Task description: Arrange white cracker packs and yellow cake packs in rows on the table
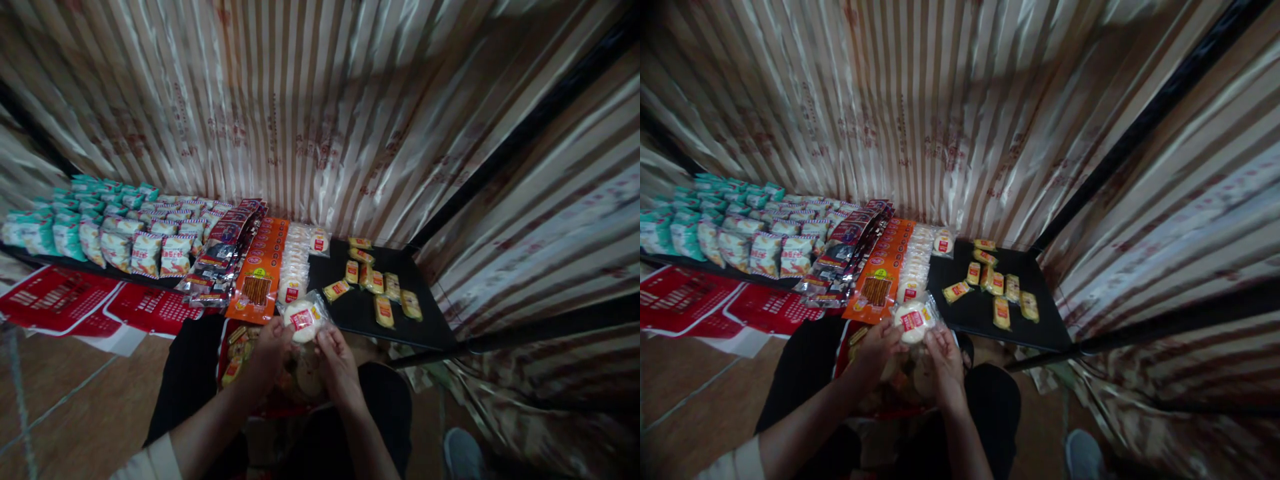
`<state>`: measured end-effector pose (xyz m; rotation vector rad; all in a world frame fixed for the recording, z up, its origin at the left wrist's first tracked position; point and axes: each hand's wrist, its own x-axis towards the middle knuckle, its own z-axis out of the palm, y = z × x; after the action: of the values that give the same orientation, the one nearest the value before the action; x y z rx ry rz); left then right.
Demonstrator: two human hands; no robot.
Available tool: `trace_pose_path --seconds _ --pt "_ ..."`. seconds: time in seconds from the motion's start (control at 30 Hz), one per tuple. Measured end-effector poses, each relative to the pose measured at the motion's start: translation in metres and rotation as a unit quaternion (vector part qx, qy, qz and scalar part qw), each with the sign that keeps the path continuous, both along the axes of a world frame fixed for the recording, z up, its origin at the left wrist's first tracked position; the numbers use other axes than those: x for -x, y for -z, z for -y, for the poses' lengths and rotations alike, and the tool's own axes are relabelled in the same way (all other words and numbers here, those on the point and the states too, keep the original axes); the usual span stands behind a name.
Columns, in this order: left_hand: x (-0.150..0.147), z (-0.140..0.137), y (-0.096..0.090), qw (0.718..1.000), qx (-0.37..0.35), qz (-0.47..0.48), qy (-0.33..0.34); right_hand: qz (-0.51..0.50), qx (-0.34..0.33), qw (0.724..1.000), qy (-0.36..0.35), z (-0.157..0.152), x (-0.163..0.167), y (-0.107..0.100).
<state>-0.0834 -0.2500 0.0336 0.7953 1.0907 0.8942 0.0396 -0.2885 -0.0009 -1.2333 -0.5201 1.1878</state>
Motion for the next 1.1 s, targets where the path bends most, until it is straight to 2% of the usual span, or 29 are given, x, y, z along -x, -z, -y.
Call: trace_pose_path --seconds 0.17,0.3,0.43,0.57,0.67,0.8,0.97,1.1 --pt "-0.027 0.000 0.002 1.000 -0.007 0.022 0.015 -0.033 -0.021 0.999 0.017 0.000 -0.003 0.001" --pt "-0.045 -0.006 -0.003 0.999 0.037 0.006 0.036 -0.011 -0.022 0.997 0.071 -0.015 -0.027 0.001" --pt "-0.064 -0.016 -0.012 0.997 0.074 -0.001 0.012 0.085 -0.043 0.989 0.112 -0.050 -0.066 -0.003" --pt "-0.090 -0.034 -0.023 0.998 0.062 0.029 0.008 0.199 -0.060 0.974 0.095 -0.099 -0.102 -0.005" --pt "-0.111 -0.055 -0.028 0.997 0.039 0.064 0.014 0.312 -0.030 0.948 0.055 -0.137 -0.118 -0.004" --pt "-0.135 -0.090 -0.026 0.996 0.063 0.064 0.017 0.452 0.051 0.890 0.012 -0.180 -0.126 -0.004" --pt "-0.154 -0.127 -0.014 0.995 0.096 0.032 -0.014 0.561 0.096 0.820 -0.067 -0.210 -0.125 -0.004" --pt "-0.165 -0.148 -0.002 0.995 0.094 0.010 -0.029 0.579 0.099 0.803 -0.099 -0.223 -0.125 -0.004"
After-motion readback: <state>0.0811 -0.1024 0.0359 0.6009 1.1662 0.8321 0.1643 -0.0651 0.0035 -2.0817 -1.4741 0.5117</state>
